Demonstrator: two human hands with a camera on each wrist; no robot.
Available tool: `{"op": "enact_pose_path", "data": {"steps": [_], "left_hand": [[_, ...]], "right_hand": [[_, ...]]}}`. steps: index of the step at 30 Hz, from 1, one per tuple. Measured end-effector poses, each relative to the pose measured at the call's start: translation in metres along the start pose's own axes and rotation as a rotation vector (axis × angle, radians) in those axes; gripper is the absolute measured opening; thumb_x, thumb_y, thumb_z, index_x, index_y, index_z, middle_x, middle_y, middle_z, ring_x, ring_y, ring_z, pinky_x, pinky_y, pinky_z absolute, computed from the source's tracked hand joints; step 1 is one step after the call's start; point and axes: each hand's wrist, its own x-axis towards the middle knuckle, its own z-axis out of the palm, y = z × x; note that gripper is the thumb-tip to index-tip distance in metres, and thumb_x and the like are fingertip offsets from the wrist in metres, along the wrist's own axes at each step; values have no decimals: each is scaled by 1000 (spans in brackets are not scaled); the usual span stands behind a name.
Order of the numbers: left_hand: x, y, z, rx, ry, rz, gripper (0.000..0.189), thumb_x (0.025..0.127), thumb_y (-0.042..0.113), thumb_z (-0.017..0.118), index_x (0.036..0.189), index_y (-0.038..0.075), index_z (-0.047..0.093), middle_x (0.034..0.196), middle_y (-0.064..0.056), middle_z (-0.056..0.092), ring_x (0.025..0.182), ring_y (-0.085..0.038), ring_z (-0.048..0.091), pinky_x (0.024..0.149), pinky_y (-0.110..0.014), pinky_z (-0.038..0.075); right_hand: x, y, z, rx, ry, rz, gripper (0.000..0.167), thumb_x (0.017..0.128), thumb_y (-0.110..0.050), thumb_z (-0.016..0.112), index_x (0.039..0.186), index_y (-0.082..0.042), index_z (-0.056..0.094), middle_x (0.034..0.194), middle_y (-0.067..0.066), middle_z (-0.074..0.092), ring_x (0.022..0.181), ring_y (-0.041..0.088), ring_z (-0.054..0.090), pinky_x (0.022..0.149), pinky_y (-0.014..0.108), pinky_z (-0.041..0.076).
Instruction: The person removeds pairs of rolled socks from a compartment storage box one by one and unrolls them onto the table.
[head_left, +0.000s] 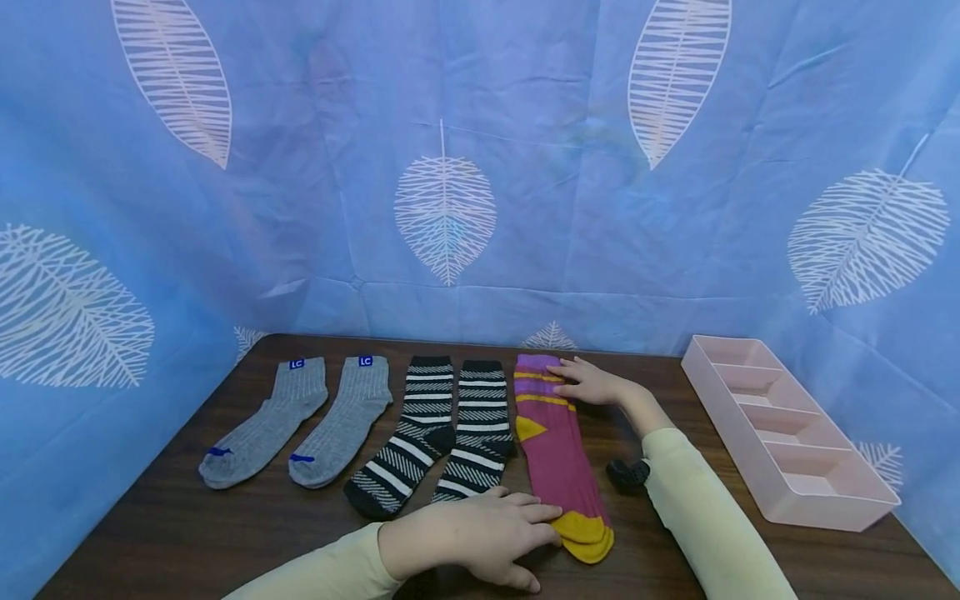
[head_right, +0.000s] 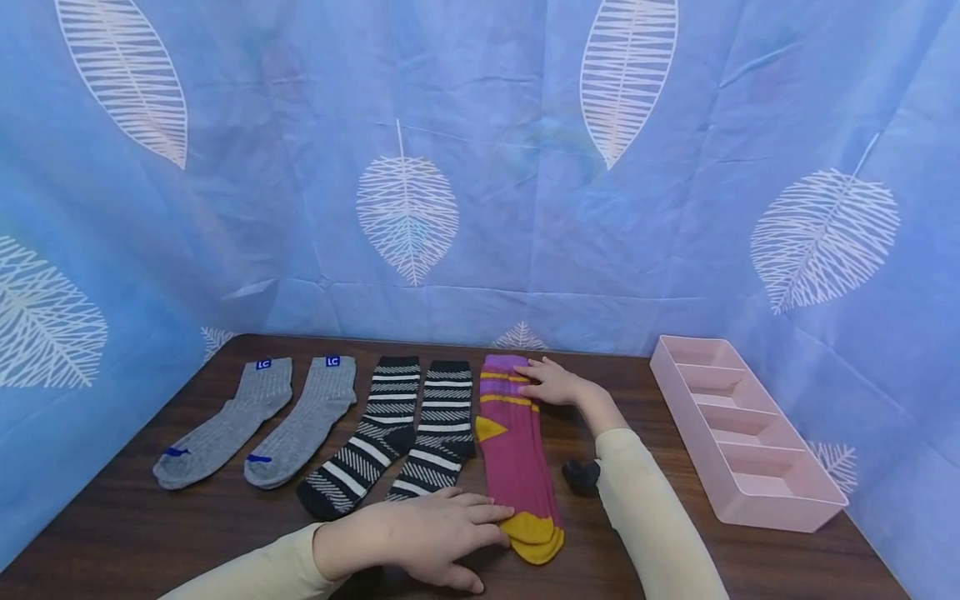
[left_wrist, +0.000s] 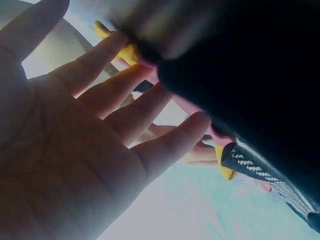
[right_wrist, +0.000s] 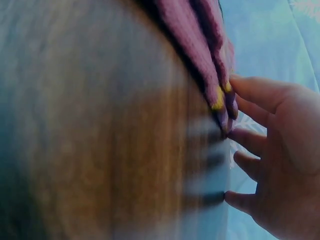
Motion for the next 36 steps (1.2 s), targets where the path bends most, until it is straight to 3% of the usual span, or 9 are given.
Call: {"op": "enact_pose_path", "data": {"steps": [2, 15, 20, 24, 29, 36], "left_hand": [[-6, 5, -8, 2, -2, -3, 53, 95, 52, 55, 143, 33, 45, 159, 11, 30, 145, -10, 31, 110, -47, 40], [-6, 1, -4, -18, 36, -2, 48, 96, 50, 55, 139, 31, 49, 157, 12, 33, 144, -6, 33, 109, -46, 41], [-5, 0, -4, -18, 35, 9, 48, 96, 49, 54, 141, 32, 48, 157, 12, 33, 144, -5, 32, 109, -45, 42], [-4, 0, -4, -32, 36, 19, 47, 97, 49, 53, 140, 32, 49, 157, 12, 33, 144, -5, 32, 109, -43, 41], [-4, -1, -5, -69, 33, 5, 47, 97, 49, 53, 140, 31, 48, 156, 13, 34, 143, -3, 33, 110, -42, 41], [-2, -2, -5, -78, 39, -24, 45, 96, 51, 54, 136, 32, 49, 154, 14, 38, 140, -2, 37, 109, -40, 42]], "right_hand": [[1, -1, 0, 4, -5, -1, 60, 103, -33, 46, 151, 1, 31, 156, 33, 18, 144, 57, 2, 113, 71, 9], [10, 4, 4, -17, 45, -36, 59, 101, -34, 51, 147, 0, 39, 154, 31, 30, 145, 54, 8, 115, 68, 8], [14, 7, -1, 26, 22, -19, 63, 99, -39, 53, 148, -3, 39, 155, 31, 25, 145, 56, 3, 113, 71, 7], [16, 11, -4, 15, 37, -33, 55, 100, -37, 52, 144, -5, 46, 154, 30, 30, 144, 57, 2, 112, 72, 8], [20, 12, -9, -35, 93, -89, 43, 102, -26, 50, 137, -1, 54, 143, 28, 47, 142, 56, 16, 113, 70, 13], [20, 4, -8, -161, 187, -142, 36, 100, -19, 52, 126, 3, 62, 132, 28, 53, 127, 49, 43, 105, 65, 32]]}}
